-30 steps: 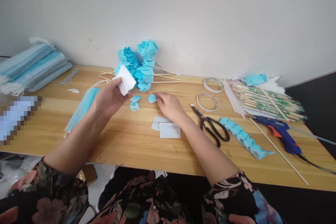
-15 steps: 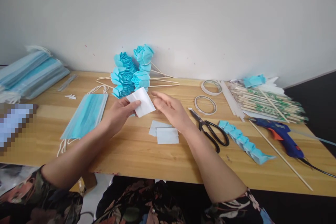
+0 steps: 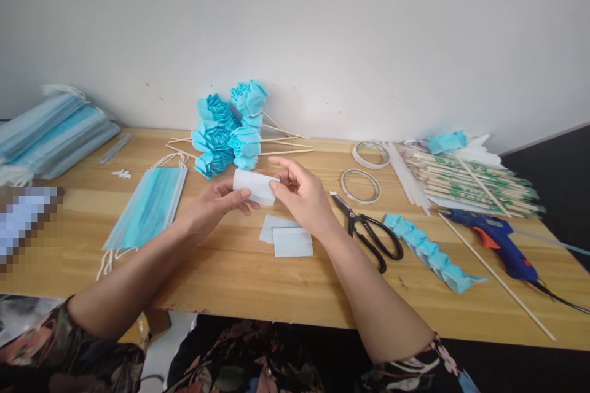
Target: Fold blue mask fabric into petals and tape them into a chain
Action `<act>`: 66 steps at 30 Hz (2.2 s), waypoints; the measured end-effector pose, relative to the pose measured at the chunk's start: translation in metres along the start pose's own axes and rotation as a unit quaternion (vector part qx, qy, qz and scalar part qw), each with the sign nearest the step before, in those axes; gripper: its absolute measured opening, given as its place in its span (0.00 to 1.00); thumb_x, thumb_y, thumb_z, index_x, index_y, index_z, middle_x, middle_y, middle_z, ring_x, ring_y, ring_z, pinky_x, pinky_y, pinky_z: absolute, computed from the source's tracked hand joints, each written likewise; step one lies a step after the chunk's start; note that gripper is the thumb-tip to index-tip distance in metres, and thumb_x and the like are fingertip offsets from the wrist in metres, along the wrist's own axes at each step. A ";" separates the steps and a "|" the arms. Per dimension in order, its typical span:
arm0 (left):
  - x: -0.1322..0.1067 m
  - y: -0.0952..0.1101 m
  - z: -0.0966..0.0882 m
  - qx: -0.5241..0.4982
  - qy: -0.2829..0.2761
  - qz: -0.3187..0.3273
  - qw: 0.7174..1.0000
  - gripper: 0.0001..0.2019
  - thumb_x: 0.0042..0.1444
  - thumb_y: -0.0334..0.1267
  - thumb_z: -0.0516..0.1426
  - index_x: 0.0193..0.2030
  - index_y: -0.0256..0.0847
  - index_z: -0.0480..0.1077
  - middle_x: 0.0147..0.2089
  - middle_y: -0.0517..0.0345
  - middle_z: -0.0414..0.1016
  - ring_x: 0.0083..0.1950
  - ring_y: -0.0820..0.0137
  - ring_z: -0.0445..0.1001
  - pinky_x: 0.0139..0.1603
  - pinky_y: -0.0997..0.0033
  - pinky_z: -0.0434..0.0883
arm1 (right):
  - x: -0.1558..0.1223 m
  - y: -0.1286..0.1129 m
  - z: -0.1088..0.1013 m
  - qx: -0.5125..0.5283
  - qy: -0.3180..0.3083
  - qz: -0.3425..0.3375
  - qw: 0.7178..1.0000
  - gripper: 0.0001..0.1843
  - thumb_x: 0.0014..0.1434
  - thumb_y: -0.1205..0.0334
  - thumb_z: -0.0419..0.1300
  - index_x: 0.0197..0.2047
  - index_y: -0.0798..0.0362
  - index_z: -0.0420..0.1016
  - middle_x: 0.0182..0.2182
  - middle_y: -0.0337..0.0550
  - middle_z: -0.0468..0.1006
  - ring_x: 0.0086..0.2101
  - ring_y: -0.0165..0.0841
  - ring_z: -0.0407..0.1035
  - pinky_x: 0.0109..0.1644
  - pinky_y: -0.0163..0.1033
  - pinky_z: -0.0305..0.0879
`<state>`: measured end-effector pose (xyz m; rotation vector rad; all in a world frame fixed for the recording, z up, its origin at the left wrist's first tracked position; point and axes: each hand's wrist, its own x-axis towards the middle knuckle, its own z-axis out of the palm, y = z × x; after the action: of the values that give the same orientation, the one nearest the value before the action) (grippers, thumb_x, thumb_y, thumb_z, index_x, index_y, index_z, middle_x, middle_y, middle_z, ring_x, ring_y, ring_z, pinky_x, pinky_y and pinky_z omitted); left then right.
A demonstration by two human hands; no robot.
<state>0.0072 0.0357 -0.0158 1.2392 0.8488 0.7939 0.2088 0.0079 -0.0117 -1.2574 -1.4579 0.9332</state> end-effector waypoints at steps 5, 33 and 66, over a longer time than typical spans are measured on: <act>0.000 0.001 0.000 -0.023 0.042 -0.005 0.999 0.11 0.52 0.43 0.65 0.33 0.34 0.79 0.29 0.50 0.80 0.29 0.70 0.74 0.33 0.70 0.69 | -0.003 -0.005 -0.001 -0.008 0.007 -0.019 1.000 0.20 0.63 0.59 0.57 0.58 0.47 0.70 0.38 0.41 0.80 0.38 0.33 0.75 0.46 0.41 0.72; 0.000 0.002 0.001 -0.092 -0.001 0.010 0.996 0.15 0.54 0.44 0.64 0.43 0.36 0.78 0.37 0.49 0.82 0.35 0.67 0.79 0.35 0.70 0.70 | -0.003 0.004 0.004 -0.014 -0.003 -0.020 1.000 0.09 0.58 0.54 0.65 0.34 0.51 0.77 0.32 0.40 0.81 0.33 0.33 0.73 0.40 0.38 0.68; 0.002 0.002 0.003 -0.034 0.051 0.038 0.997 0.17 0.51 0.39 0.66 0.47 0.34 0.74 0.40 0.51 0.82 0.37 0.66 0.81 0.35 0.70 0.74 | -0.002 0.005 0.008 0.019 0.023 0.012 0.999 0.09 0.56 0.55 0.65 0.31 0.51 0.74 0.29 0.39 0.77 0.31 0.32 0.69 0.38 0.38 0.65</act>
<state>0.0105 0.0362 -0.0135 1.1857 0.8533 0.9466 0.2021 0.0074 -0.0193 -1.2629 -1.3867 0.9376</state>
